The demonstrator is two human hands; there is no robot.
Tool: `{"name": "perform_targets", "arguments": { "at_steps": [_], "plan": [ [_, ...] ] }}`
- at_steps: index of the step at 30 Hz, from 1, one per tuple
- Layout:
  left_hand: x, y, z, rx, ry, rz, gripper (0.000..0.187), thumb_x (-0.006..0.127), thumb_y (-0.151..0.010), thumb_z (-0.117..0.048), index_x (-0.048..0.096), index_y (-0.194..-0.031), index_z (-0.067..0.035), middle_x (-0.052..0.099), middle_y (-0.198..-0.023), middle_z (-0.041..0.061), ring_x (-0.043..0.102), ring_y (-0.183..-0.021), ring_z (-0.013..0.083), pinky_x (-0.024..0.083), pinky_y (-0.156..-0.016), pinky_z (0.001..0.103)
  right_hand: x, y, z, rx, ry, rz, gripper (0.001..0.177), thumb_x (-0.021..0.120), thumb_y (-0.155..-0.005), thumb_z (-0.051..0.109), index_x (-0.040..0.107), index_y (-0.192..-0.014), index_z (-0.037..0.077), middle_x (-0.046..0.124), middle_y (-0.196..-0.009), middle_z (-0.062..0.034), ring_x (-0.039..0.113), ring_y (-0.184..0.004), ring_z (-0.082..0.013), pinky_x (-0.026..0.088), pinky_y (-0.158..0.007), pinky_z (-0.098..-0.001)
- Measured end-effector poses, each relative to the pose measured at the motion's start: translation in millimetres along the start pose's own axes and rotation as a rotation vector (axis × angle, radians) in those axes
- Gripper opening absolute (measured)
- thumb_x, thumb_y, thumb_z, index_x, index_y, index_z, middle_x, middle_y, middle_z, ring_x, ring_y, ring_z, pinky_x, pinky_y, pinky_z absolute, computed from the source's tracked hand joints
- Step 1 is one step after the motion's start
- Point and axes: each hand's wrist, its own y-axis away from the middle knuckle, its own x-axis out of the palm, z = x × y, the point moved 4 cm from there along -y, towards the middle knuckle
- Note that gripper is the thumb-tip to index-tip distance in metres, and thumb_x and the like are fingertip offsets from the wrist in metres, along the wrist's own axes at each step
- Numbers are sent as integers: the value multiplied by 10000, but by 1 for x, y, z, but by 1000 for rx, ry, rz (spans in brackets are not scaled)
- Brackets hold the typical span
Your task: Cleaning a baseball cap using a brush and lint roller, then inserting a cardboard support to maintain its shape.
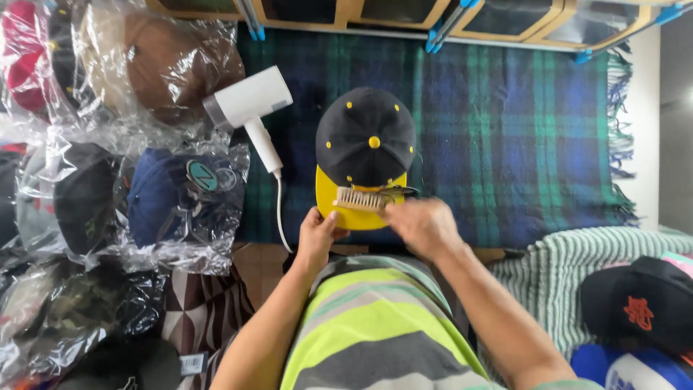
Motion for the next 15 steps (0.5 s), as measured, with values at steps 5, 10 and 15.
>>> {"name": "perform_targets", "arguments": {
  "at_steps": [5,10,15],
  "plan": [
    [-2,-3,0,13,-37,-5,373,591,-1028,-144,488,-1334,43,629,-1102,279,732,-884,386,640,-783,492,-19,23,3,-66,394,-38,167,765,-910,358,728,-1030,247,598,-707,73,644,-630,-158,521,-597,-310],
    [-5,-1,7,16,-31,61,353,548,-1045,-121,464,-1348,42,623,-1123,287,728,-942,400,620,-828,496,-7,13,19,-119,214,-36,148,769,-888,274,724,-965,155,595,-662,-31,640,-584,-260,499,-536,-394],
    [0,8,-7,8,-36,43,328,567,-1038,-139,493,-1307,33,647,-1089,254,749,-897,384,645,-794,476,-48,18,3,-13,316,-208,89,803,-921,264,739,-955,212,676,-768,54,668,-634,-194,540,-621,-304]
  ]
}}
